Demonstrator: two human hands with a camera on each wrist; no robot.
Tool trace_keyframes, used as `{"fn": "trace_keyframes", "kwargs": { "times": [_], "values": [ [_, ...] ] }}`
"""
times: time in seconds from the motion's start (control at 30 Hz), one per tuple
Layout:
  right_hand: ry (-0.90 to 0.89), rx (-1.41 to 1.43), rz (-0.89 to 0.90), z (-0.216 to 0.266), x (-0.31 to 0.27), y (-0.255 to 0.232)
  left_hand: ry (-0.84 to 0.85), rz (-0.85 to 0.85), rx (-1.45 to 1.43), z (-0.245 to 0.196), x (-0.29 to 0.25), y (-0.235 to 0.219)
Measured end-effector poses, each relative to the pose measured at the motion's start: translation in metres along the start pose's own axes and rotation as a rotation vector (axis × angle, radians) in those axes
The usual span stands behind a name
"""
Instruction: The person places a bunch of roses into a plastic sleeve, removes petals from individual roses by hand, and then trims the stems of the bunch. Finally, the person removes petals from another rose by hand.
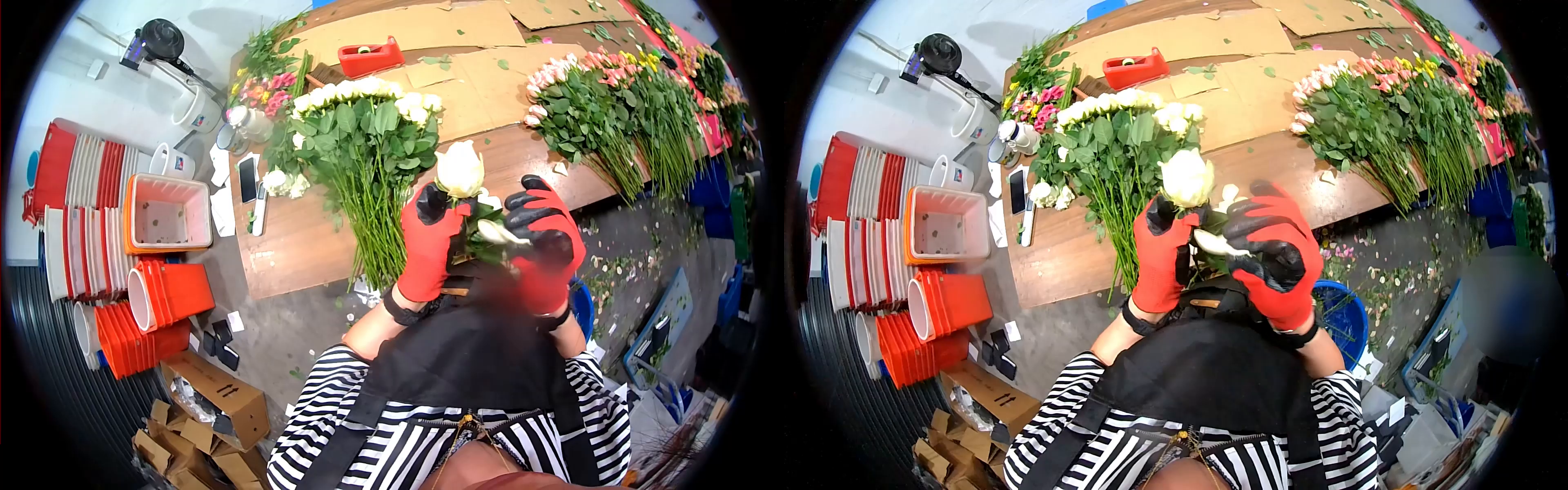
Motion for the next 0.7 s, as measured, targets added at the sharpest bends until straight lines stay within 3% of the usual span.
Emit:
{"fn": "trace_keyframes", "kwargs": {
  "times": [0.1, 0.17, 0.27, 0.33, 0.4, 0.43, 0.53, 0.63, 0.7],
  "values": [
    [0.007, 0.111, 0.323, 0.021, 0.027, -0.011, 0.120, 0.007, 0.121, 0.002, 0.004, -0.008],
    [0.086, 0.065, 0.151, 0.021, 0.023, -0.011, 0.129, -0.003, 0.142, 0.000, 0.002, -0.006],
    [0.017, -0.279, 0.059, 0.018, 0.028, -0.016, 0.229, 0.009, 0.263, 0.003, 0.000, -0.001],
    [0.081, -0.380, -0.033, 0.019, 0.030, -0.004, 0.382, -0.008, 0.409, 0.005, -0.002, 0.001],
    [0.019, -0.528, -0.029, 0.023, 0.032, 0.006, 0.538, -0.026, 0.553, 0.007, -0.003, 0.002],
    [-0.010, -0.577, -0.035, 0.020, 0.029, 0.010, 0.476, -0.083, 0.481, 0.012, -0.003, 0.004],
    [-0.085, -0.661, -0.057, 0.019, 0.026, 0.013, 0.576, -0.089, 0.529, 0.015, 0.000, 0.002],
    [-0.139, -0.600, -0.075, 0.018, 0.022, 0.014, 0.482, -0.114, 0.525, 0.008, -0.002, 0.009],
    [-0.195, -0.440, -0.021, 0.010, 0.023, 0.013, 0.318, -0.049, 0.342, 0.009, 0.000, 0.007]
  ]
}}
Point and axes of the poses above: each hand's wrist, its own x-axis towards the middle knuckle, its own y-axis out of the palm, z = x × y, the point moved 1 cm from there along x, towards the middle knuckle, and after that the axes turned 7 degrees about -z, right-handed, at the moved point
